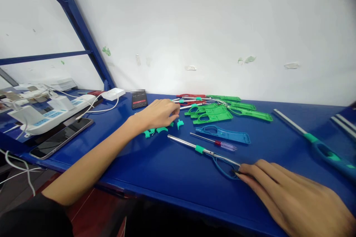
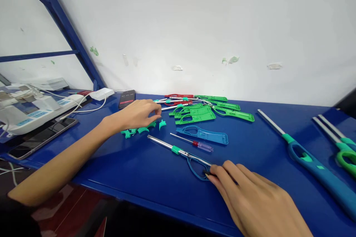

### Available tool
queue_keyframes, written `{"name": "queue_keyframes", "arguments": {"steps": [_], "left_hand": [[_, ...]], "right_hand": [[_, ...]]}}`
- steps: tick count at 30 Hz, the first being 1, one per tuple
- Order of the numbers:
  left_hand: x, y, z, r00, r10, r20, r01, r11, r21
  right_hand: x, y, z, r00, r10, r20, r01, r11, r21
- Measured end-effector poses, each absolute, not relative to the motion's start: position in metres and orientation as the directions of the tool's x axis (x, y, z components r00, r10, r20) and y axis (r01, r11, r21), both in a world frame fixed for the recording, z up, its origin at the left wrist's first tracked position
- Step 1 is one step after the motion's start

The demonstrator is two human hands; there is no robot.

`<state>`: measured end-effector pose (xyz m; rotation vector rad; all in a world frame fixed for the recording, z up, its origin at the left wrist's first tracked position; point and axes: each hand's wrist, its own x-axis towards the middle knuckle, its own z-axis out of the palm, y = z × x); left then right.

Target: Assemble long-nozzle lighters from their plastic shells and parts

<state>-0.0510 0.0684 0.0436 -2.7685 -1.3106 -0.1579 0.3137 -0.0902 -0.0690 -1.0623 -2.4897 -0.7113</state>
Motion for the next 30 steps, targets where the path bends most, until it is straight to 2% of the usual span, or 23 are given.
{"name": "queue_keyframes", "arguments": {"steps": [4,12,16,20,21,23,25,27,30], "left_hand": [[-0.05,0.066,0.046,0.645,0.757,0.105,0.761,-0.649,0.008],[-0.039,0.058,0.04,0.706,0.706,0.055,0.704,-0.708,0.054],[-0.038,0.06,0.032,0.721,0.689,0.072,0.684,-0.725,0.081],[-0.035,0.056,0.037,0.725,0.671,0.154,0.654,-0.741,0.151],[-0.034,0.054,0.04,0.724,0.666,0.18,0.639,-0.746,0.186],[-0.029,0.048,0.044,0.718,0.668,0.196,0.584,-0.732,0.351],[-0.022,0.042,0.045,0.702,0.694,0.161,0.442,-0.601,0.666],[-0.014,0.036,0.04,0.683,0.718,0.131,0.253,-0.401,0.881],[-0.004,0.028,0.029,0.67,0.741,0.048,0.066,-0.123,0.99]], "right_hand": [[0.315,-0.091,-0.07,-0.652,0.568,0.503,0.747,0.595,0.297],[0.318,-0.094,-0.076,-0.684,0.57,0.456,0.727,0.588,0.355],[0.316,-0.093,-0.072,-0.669,0.562,0.486,0.734,0.602,0.314],[0.307,-0.095,-0.065,-0.617,0.566,0.548,0.771,0.575,0.275],[0.306,-0.096,-0.063,-0.612,0.557,0.561,0.774,0.569,0.279],[0.303,-0.097,-0.06,-0.608,0.543,0.579,0.775,0.564,0.285],[0.301,-0.097,-0.056,-0.592,0.541,0.598,0.783,0.563,0.266],[0.298,-0.097,-0.05,-0.569,0.532,0.627,0.788,0.57,0.231],[0.29,-0.096,-0.039,-0.531,0.504,0.681,0.79,0.584,0.184]]}}
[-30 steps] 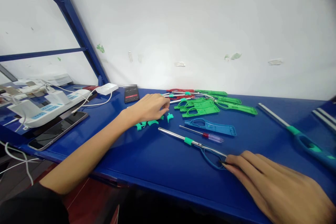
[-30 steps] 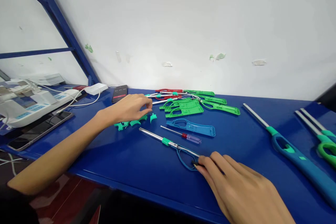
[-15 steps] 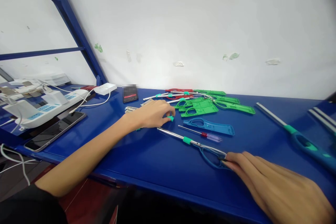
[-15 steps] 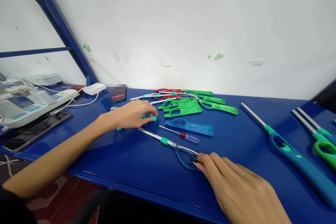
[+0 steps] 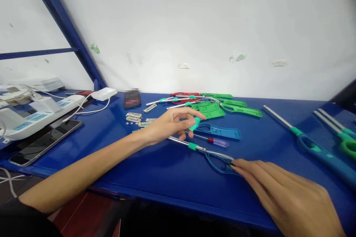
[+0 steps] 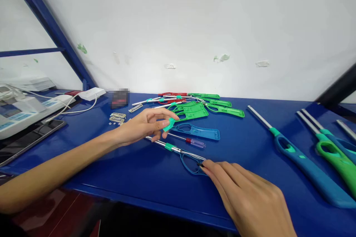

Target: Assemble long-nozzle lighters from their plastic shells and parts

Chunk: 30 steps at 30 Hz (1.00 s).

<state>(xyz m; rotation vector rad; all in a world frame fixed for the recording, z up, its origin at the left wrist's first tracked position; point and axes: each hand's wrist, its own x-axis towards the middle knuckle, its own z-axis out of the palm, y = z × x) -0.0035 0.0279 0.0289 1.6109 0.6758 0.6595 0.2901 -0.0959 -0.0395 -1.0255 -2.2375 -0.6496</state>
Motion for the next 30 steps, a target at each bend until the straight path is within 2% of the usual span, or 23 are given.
{"name": "queue_keyframes", "arguments": {"steps": [2,4,17,30], "left_hand": [[0.001,0.024,0.023,0.66,0.751,-0.016,0.015,0.008,1.0],[0.004,0.02,0.02,0.643,0.764,-0.048,0.011,0.053,0.999],[0.016,0.003,0.016,0.654,0.753,0.073,0.022,-0.115,0.993],[0.02,-0.001,0.019,0.644,0.764,0.036,0.03,-0.072,0.997]], "right_hand": [[0.285,-0.095,-0.033,-0.516,0.492,0.701,0.792,0.586,0.171],[0.282,-0.094,-0.029,-0.512,0.491,0.705,0.794,0.584,0.17],[0.281,-0.095,-0.029,-0.467,0.559,0.685,0.807,0.586,0.073],[0.281,-0.094,-0.03,-0.481,0.559,0.675,0.808,0.581,0.094]]}}
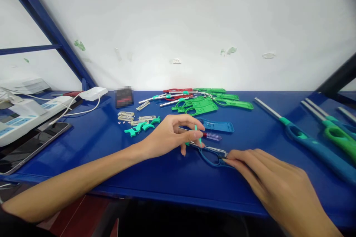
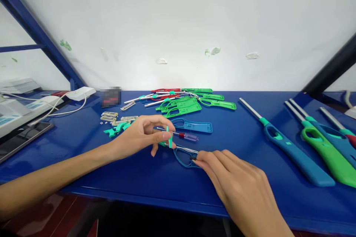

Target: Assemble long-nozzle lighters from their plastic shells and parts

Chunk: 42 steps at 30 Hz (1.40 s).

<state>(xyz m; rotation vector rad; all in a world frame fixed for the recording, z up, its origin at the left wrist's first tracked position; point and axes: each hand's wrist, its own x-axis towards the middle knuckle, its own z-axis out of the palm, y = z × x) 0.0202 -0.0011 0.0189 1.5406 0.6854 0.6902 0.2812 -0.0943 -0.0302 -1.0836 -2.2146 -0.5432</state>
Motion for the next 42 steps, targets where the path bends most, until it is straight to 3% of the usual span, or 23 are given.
{"name": "queue_keyframes", "arguments": {"steps": [10,18,27,36,42], "left_hand": [[0.018,0.001,0.014,0.618,0.778,0.112,0.052,-0.183,0.982],[0.017,-0.003,0.02,0.633,0.774,0.002,0.122,-0.102,0.987],[0.021,-0.007,0.016,0.588,0.792,0.163,0.204,-0.34,0.918],[0.025,-0.005,0.009,0.61,0.786,0.105,0.024,-0.15,0.988],[0.026,-0.004,0.01,0.614,0.788,0.046,-0.006,-0.054,0.999]], "right_hand": [[0.28,-0.095,-0.034,-0.458,0.576,0.677,0.817,0.574,0.065],[0.281,-0.094,-0.033,-0.443,0.576,0.687,0.815,0.578,0.04],[0.282,-0.095,-0.036,-0.423,0.601,0.679,0.819,0.574,0.001],[0.281,-0.094,-0.035,-0.438,0.59,0.678,0.817,0.576,0.026],[0.282,-0.094,-0.036,-0.436,0.598,0.673,0.815,0.58,0.012]]}}
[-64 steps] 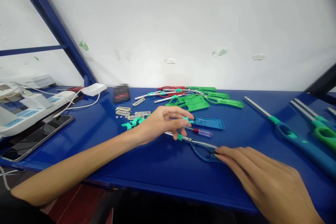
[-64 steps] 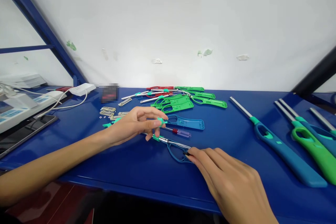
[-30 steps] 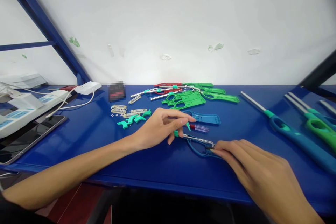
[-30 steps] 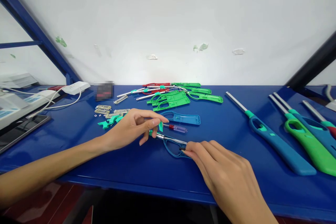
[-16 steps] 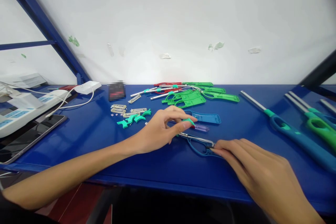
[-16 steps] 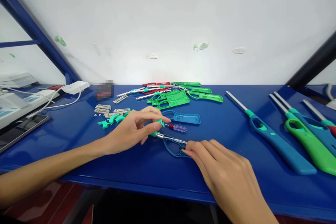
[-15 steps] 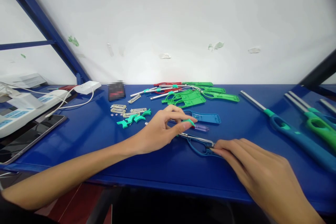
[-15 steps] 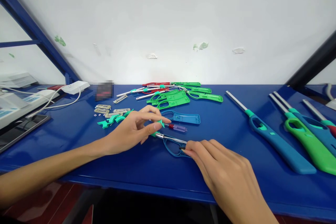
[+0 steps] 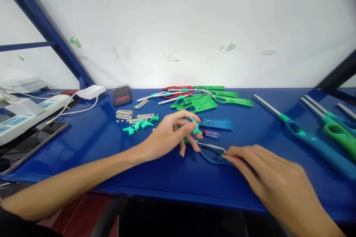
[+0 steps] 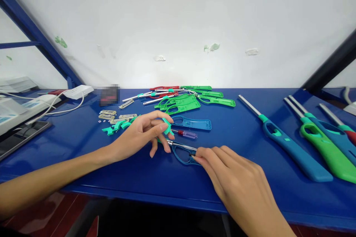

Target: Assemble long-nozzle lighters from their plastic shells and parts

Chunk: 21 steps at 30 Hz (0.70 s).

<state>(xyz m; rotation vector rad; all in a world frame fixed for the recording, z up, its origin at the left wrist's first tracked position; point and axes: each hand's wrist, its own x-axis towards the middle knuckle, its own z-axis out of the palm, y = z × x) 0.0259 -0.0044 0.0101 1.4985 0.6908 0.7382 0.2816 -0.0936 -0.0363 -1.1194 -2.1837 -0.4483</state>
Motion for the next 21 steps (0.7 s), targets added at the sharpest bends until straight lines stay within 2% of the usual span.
{"name": "queue_keyframes", "arguments": {"steps": [4,13,21], "left_hand": [[0.026,-0.007,0.011,0.627,0.778,0.034,-0.006,-0.039,0.999],[0.027,-0.008,0.005,0.595,0.796,0.11,0.096,-0.207,0.974],[0.03,-0.013,-0.003,0.573,0.809,0.135,0.141,-0.259,0.955]], "right_hand": [[0.281,-0.094,-0.036,-0.418,0.617,0.667,0.817,0.577,-0.021],[0.279,-0.094,-0.04,-0.321,0.689,0.65,0.852,0.51,-0.12],[0.28,-0.096,-0.041,-0.342,0.692,0.636,0.844,0.524,-0.116]]}}
